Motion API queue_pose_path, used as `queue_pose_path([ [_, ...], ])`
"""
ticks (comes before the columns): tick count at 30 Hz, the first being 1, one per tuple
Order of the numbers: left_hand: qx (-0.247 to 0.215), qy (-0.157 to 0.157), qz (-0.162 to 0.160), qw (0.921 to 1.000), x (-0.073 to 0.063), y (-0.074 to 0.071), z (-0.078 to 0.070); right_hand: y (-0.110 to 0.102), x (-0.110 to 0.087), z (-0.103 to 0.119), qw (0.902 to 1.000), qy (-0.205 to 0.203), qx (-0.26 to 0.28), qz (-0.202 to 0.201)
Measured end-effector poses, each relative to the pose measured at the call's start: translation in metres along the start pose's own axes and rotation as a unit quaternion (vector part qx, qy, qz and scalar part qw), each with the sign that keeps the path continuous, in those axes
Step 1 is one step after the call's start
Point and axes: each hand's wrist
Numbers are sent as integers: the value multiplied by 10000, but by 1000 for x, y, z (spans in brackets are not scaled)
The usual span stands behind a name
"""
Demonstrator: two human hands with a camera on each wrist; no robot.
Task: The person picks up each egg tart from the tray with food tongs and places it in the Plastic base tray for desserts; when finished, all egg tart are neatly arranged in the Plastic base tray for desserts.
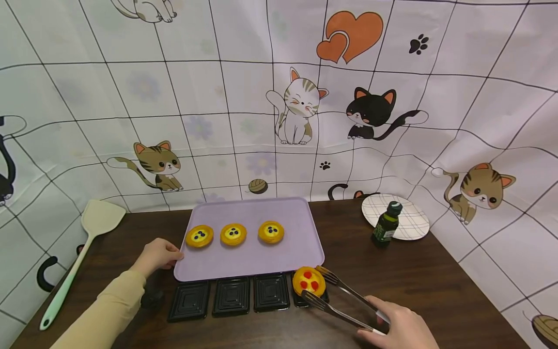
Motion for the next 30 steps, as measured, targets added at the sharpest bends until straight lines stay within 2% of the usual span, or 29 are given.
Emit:
queue_pose_path([
  [7, 5, 29, 16, 10000, 0, 1, -2, -4, 1, 1, 9998, 77, 0, 208],
  [18, 96, 99, 4, 9999, 0, -2, -2, -12, -1, 3, 9994, -223, -254, -6],
  [25, 54, 70, 48, 9999, 1, -3, 2, -19, -1, 9, 9946, -734, -269, -679],
  [30, -149, 37, 141, 9998, 2, -2, 5, -21, 8, 12, 9872, -1017, -402, -1160],
])
Point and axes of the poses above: each hand's wrist, its own x-axis towards the middle knuckle, its own y-axis out of the palm, z = x × y, and after that the axes turned 4 degrees about -y, right-handed
